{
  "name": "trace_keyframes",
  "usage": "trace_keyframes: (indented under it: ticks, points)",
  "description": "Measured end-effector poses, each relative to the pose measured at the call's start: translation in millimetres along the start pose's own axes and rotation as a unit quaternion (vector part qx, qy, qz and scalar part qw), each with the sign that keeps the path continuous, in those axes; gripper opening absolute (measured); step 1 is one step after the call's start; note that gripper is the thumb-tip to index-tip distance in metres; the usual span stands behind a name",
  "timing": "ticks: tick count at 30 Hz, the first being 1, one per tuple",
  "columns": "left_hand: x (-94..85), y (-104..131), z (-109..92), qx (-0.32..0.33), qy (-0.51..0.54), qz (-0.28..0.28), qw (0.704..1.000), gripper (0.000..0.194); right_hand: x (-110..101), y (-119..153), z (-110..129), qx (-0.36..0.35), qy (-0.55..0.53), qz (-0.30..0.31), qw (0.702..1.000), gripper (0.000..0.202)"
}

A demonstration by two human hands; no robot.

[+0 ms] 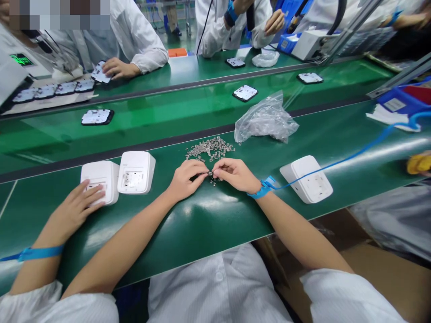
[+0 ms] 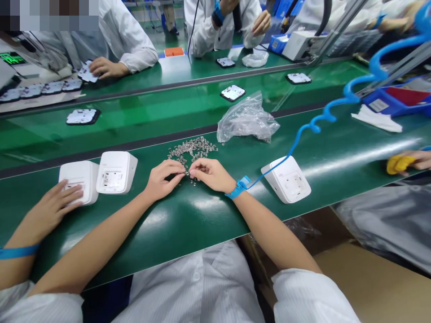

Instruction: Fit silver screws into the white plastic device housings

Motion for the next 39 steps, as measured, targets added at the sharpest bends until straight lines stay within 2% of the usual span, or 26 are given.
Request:
trace_keyframes:
  ticks: [4, 9, 15, 18, 22, 25, 30, 34, 39]
  points:
    - [-0.3, -2, 2, -0.014, 0.026, 0.0, 1.0, 0.008, 0, 1, 5, -0.046, 0.103, 0.002, 0.994, 0.024]
    - [-2.8, -4, 2, -0.017, 0.028, -0.016, 0.999, 0.009, 6, 3, 11, -0.153, 0.226, 0.032, 0.962, 0.013]
    - [-1.4, -2, 2, -0.016, -0.037, -0.052, 0.998, 0.011, 10, 6, 13, -0.259, 0.265, -0.017, 0.929, 0.017]
    - [0.0, 1, 0, -0.006, -0.058, -0.056, 0.997, 0.011, 11, 6, 13, -0.235, 0.25, 0.006, 0.939, 0.016]
    - [0.1, 3, -2, 0.006, -0.054, -0.042, 0.998, 0.01, 8, 4, 11, -0.153, 0.206, -0.028, 0.966, 0.021]
    - [-0.7, 3, -3, 0.033, -0.098, -0.042, 0.994, 0.007, 8, 3, 9, -0.125, 0.151, -0.016, 0.981, 0.017]
    - [-0.5, 4, -6, 0.066, -0.173, -0.054, 0.981, 0.008, 8, 4, 8, -0.117, 0.15, -0.031, 0.981, 0.01]
    - [1.4, 5, -10, 0.089, -0.172, -0.044, 0.98, 0.012, 11, 4, 7, -0.126, 0.144, -0.029, 0.981, 0.016]
    - [0.3, 4, -10, 0.072, -0.15, -0.055, 0.984, 0.012, 11, 3, 1, -0.113, 0.105, -0.052, 0.987, 0.017]
Point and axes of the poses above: each hand's wrist, its own y-axis away from the middle knuckle, its own x-axis out of the palm, z = x × y, the point moved 3 cm from there along -y, towards the middle knuckle, and after that the axes turned 3 degrees about -x, right-handed, at the moved point
